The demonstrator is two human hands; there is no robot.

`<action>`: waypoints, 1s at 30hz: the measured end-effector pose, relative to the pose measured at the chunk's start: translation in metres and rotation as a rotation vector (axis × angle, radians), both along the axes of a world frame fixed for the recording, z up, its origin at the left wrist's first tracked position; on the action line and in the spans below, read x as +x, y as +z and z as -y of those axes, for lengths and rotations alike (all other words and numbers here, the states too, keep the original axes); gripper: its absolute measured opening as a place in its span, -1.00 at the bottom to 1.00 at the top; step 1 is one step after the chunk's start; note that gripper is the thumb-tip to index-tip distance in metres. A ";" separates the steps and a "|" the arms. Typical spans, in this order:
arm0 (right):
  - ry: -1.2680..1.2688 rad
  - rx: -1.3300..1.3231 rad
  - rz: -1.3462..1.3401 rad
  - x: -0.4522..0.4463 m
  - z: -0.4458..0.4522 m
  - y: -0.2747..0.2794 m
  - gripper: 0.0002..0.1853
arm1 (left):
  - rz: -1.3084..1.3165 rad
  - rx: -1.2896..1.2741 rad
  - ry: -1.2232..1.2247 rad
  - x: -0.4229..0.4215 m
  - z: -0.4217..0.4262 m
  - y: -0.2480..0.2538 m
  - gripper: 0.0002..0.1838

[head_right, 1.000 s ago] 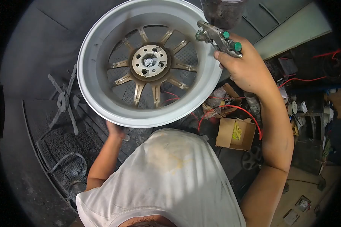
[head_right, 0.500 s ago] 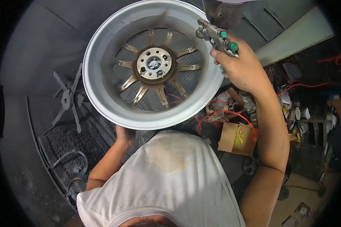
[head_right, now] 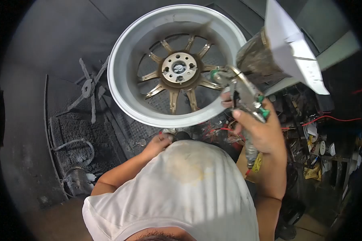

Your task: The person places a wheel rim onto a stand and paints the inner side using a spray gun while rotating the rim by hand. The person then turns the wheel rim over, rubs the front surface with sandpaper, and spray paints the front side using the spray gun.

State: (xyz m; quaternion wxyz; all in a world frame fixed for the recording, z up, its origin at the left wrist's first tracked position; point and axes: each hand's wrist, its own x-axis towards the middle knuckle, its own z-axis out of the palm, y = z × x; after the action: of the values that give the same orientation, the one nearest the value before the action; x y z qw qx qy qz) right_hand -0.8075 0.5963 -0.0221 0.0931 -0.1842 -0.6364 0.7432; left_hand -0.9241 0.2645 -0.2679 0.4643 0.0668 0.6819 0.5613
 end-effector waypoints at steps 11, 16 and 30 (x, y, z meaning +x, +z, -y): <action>0.150 0.204 -0.106 0.065 -0.003 -0.023 -0.28 | -1.413 0.623 -0.100 0.066 -0.197 0.240 -0.64; 0.162 0.378 -0.088 0.110 -0.007 -0.037 -0.45 | -1.383 0.635 -0.197 0.097 -0.203 0.234 -0.75; 0.328 -0.015 -0.007 0.081 -0.028 -0.005 -0.33 | -0.934 0.719 -0.537 0.111 -0.126 0.161 -0.39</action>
State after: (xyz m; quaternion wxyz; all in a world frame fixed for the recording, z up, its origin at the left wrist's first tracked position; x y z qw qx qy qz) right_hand -0.7264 0.6244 -0.0268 -0.0284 -0.0759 -0.6520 0.7539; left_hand -0.8136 0.3906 -0.1067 0.1918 0.6235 0.5411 0.5307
